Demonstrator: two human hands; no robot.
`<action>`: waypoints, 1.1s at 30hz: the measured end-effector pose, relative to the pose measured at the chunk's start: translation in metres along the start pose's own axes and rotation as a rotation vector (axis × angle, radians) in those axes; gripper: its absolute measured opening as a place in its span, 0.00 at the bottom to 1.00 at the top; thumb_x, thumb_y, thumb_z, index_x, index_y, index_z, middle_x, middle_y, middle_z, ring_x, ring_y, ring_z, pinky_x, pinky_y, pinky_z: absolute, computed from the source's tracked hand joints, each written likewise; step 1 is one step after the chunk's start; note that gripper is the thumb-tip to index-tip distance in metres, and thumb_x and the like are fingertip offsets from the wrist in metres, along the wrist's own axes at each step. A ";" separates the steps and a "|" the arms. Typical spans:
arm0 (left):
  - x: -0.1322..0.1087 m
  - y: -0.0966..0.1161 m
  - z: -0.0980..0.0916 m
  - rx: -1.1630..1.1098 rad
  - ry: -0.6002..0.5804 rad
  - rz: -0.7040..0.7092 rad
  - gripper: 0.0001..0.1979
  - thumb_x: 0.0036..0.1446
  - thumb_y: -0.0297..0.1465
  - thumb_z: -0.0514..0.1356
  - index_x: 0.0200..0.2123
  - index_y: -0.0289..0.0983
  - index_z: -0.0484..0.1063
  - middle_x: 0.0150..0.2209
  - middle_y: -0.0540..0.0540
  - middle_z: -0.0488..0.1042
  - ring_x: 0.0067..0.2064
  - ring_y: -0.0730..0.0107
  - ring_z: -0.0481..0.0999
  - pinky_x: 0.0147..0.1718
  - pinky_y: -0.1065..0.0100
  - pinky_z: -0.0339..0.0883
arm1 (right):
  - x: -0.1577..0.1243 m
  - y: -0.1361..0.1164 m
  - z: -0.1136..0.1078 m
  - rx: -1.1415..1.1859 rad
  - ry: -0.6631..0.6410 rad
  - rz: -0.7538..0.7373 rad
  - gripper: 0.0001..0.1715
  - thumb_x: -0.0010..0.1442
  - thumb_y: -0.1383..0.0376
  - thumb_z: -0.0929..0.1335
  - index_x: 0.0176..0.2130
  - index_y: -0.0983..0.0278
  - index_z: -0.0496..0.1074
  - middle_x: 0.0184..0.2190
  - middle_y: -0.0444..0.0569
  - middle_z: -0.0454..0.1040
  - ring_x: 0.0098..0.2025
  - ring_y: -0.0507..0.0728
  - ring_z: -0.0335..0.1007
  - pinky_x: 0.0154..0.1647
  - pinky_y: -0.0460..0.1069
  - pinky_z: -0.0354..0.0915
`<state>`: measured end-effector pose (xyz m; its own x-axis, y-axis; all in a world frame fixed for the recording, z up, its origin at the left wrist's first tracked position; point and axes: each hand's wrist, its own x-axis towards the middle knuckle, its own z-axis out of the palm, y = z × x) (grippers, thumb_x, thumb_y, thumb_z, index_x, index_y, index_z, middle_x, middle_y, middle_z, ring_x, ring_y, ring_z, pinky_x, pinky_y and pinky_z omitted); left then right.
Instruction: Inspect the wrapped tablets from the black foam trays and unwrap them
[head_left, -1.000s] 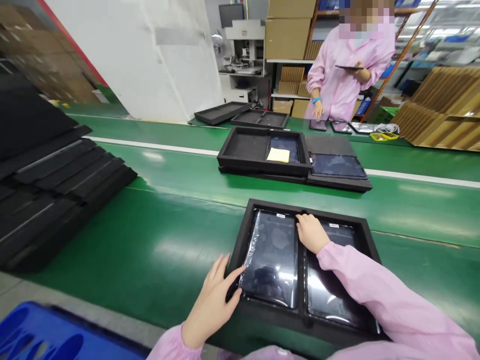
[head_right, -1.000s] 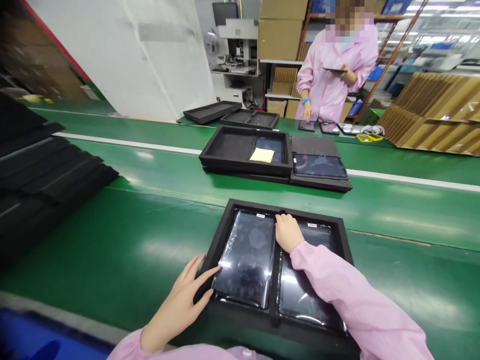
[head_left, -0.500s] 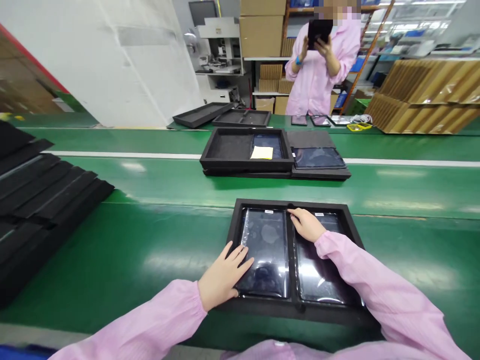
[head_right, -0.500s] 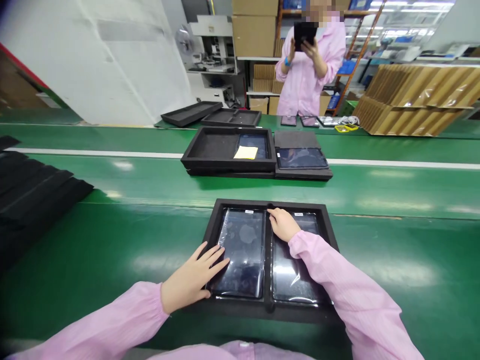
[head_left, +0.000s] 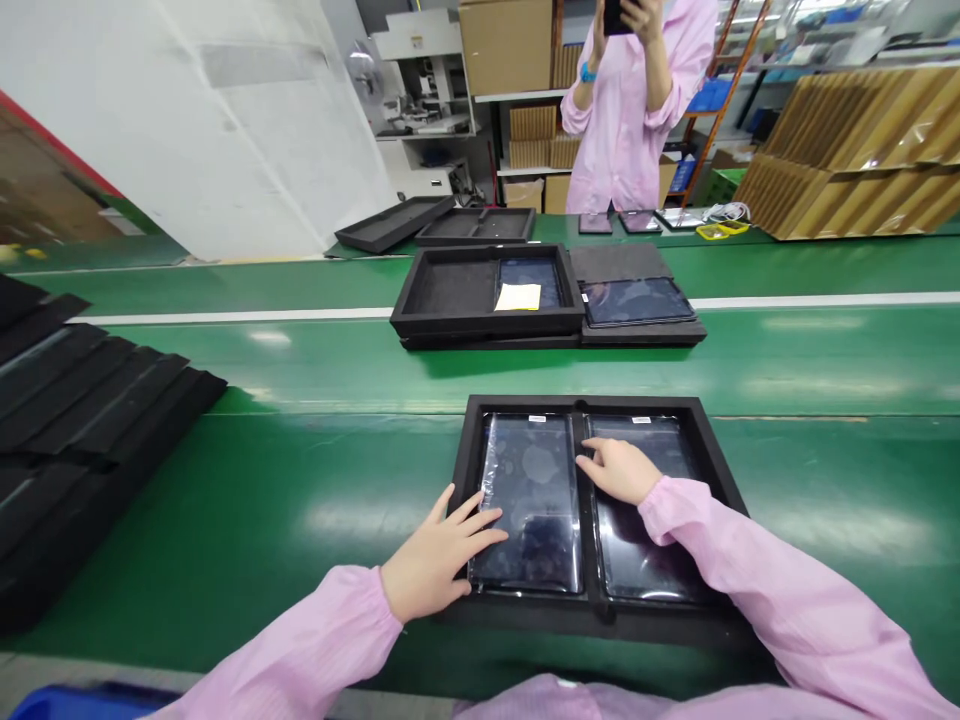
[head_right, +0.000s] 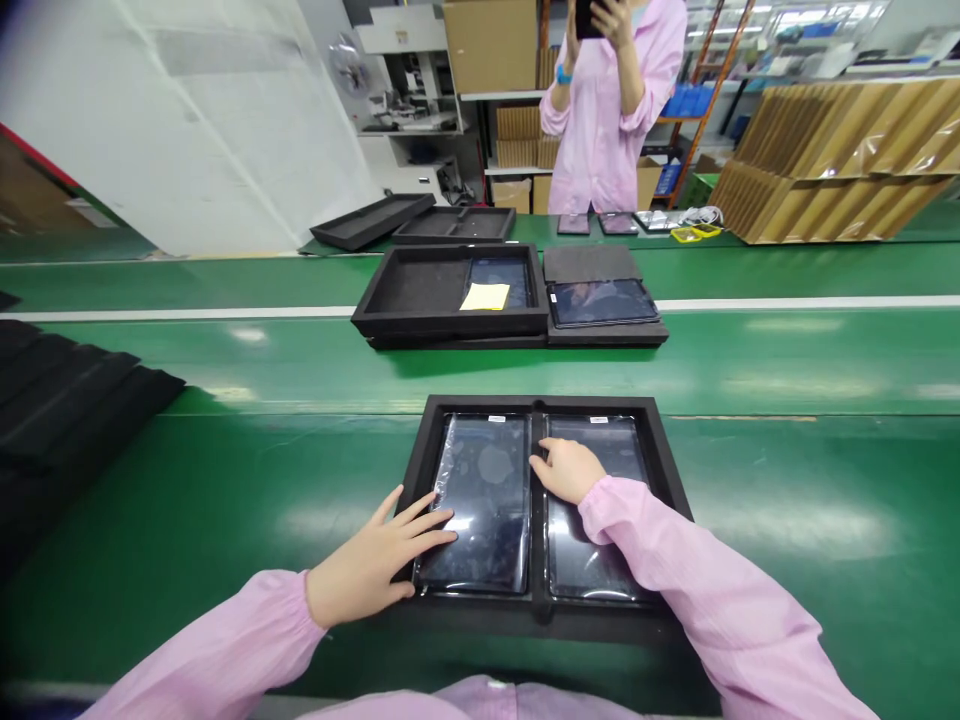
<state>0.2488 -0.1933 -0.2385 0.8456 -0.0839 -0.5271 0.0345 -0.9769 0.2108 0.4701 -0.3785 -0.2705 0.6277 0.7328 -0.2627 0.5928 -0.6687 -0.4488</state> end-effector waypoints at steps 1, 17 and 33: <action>0.002 0.000 0.001 0.039 -0.010 -0.002 0.41 0.46 0.19 0.66 0.63 0.45 0.63 0.70 0.40 0.58 0.72 0.45 0.52 0.67 0.31 0.43 | -0.002 -0.006 0.005 -0.006 -0.021 0.014 0.19 0.64 0.63 0.66 0.51 0.66 0.77 0.28 0.51 0.82 0.37 0.63 0.81 0.40 0.52 0.71; -0.001 -0.009 0.035 0.080 0.222 0.153 0.31 0.55 0.26 0.65 0.62 0.43 0.65 0.63 0.42 0.71 0.65 0.56 0.68 0.70 0.41 0.45 | -0.003 -0.027 0.009 0.070 -0.083 0.078 0.34 0.65 0.66 0.67 0.66 0.74 0.59 0.33 0.48 0.83 0.45 0.59 0.80 0.46 0.49 0.68; -0.006 0.009 0.063 0.185 0.560 -0.009 0.20 0.69 0.39 0.48 0.54 0.39 0.75 0.54 0.41 0.79 0.59 0.57 0.76 0.63 0.45 0.63 | -0.004 -0.057 0.005 0.100 0.059 -0.124 0.12 0.61 0.72 0.67 0.26 0.63 0.70 0.27 0.48 0.78 0.32 0.57 0.76 0.35 0.48 0.64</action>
<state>0.2106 -0.2141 -0.2859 1.0000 -0.0077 -0.0026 -0.0076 -0.9994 0.0348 0.4311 -0.3429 -0.2482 0.5832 0.7983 -0.1503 0.6163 -0.5554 -0.5583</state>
